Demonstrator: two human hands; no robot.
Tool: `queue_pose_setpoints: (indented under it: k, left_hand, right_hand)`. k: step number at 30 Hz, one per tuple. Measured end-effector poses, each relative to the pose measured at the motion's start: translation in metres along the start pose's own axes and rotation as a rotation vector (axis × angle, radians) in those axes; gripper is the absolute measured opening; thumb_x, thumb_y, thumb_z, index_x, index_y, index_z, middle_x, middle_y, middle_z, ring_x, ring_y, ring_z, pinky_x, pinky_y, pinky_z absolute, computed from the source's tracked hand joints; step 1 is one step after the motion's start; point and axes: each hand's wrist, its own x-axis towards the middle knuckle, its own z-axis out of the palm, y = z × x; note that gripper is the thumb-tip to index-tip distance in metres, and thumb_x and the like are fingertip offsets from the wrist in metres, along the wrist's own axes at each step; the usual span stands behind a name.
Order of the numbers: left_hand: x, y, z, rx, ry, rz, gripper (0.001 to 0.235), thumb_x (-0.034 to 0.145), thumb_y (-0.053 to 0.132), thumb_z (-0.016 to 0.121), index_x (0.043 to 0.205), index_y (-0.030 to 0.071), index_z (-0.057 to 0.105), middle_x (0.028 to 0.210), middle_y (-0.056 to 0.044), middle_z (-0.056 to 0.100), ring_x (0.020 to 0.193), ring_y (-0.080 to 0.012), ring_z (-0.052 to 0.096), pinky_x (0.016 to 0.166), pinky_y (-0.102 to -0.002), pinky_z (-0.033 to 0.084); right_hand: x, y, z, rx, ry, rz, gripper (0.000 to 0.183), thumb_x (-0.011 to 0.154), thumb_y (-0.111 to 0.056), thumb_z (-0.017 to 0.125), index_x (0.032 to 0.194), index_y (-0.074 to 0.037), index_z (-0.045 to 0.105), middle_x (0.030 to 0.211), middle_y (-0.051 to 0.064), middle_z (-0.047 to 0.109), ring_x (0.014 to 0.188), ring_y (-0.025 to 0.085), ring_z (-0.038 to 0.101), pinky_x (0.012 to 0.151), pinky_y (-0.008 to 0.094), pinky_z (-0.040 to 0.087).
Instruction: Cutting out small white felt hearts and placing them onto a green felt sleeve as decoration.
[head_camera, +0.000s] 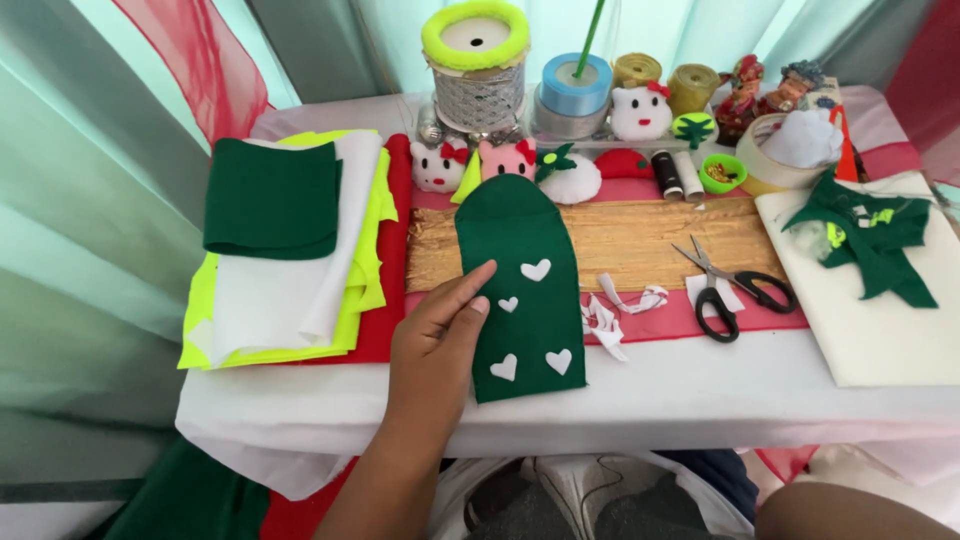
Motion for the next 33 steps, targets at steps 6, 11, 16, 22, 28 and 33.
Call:
queue_pose_setpoints:
  k: [6,11,16,22,28,33]
  left_hand:
    - [0.002,-0.006,0.001,0.128,0.028,0.032,0.04,0.092,0.014,0.063,0.13,0.018,0.072,0.132,-0.001,0.076,0.126,-0.014,0.068,0.107,-0.028,0.054]
    - [0.003,-0.005,0.002,0.134,0.079,-0.04,0.042,0.09,0.011,0.067,0.13,0.021,0.075,0.115,0.002,0.069,0.1,-0.0093,0.061,0.09,-0.022,0.052]
    - [0.002,-0.003,0.001,0.103,0.133,-0.074,0.035,0.091,0.005,0.064,0.119,0.019,0.079,0.109,0.004,0.07,0.086,-0.009,0.059,0.081,-0.022,0.05]
    - [-0.002,-0.004,0.001,0.108,0.156,-0.006,0.028,0.094,0.006,0.061,0.113,0.019,0.077,0.12,0.001,0.071,0.112,-0.0127,0.066,0.095,-0.024,0.052]
    - [-0.003,0.005,0.003,0.077,0.063,0.015,0.031,0.097,0.0,0.056,0.117,0.01,0.077,0.103,-0.012,0.061,0.1,-0.0217,0.056,0.088,-0.039,0.053]
    - [-0.003,0.01,0.006,0.123,0.018,-0.002,0.031,0.097,0.0,0.056,0.115,0.011,0.079,0.099,-0.013,0.062,0.096,-0.0218,0.055,0.082,-0.037,0.052]
  right_hand:
    - [0.011,-0.006,0.025,-0.061,-0.082,-0.069,0.023,0.084,-0.02,0.055,0.066,-0.006,0.058,0.071,0.009,0.06,0.071,0.027,0.059,0.073,0.042,0.052]
    - [0.039,0.051,0.084,-0.45,0.127,0.148,0.01,0.096,-0.014,0.069,0.089,-0.008,0.072,0.087,0.005,0.073,0.084,0.027,0.065,0.082,0.042,0.046]
    - [0.026,0.089,0.112,-0.747,0.006,0.304,0.007,0.09,-0.027,0.072,0.088,-0.024,0.077,0.092,0.0,0.074,0.088,0.029,0.067,0.07,0.048,0.044]
    - [0.013,0.082,0.144,-0.935,-0.051,0.157,0.008,0.08,-0.036,0.077,0.084,-0.03,0.074,0.114,0.0,0.071,0.112,0.029,0.063,0.093,0.056,0.04]
    - [0.005,0.093,0.154,-0.961,-0.156,0.385,0.017,0.084,-0.033,0.07,0.099,-0.03,0.077,0.114,-0.005,0.07,0.124,0.022,0.059,0.107,0.053,0.04]
    - [0.004,0.092,0.153,-0.911,-0.203,0.484,0.019,0.091,-0.035,0.066,0.103,-0.028,0.078,0.113,-0.003,0.072,0.126,0.022,0.06,0.108,0.054,0.04]
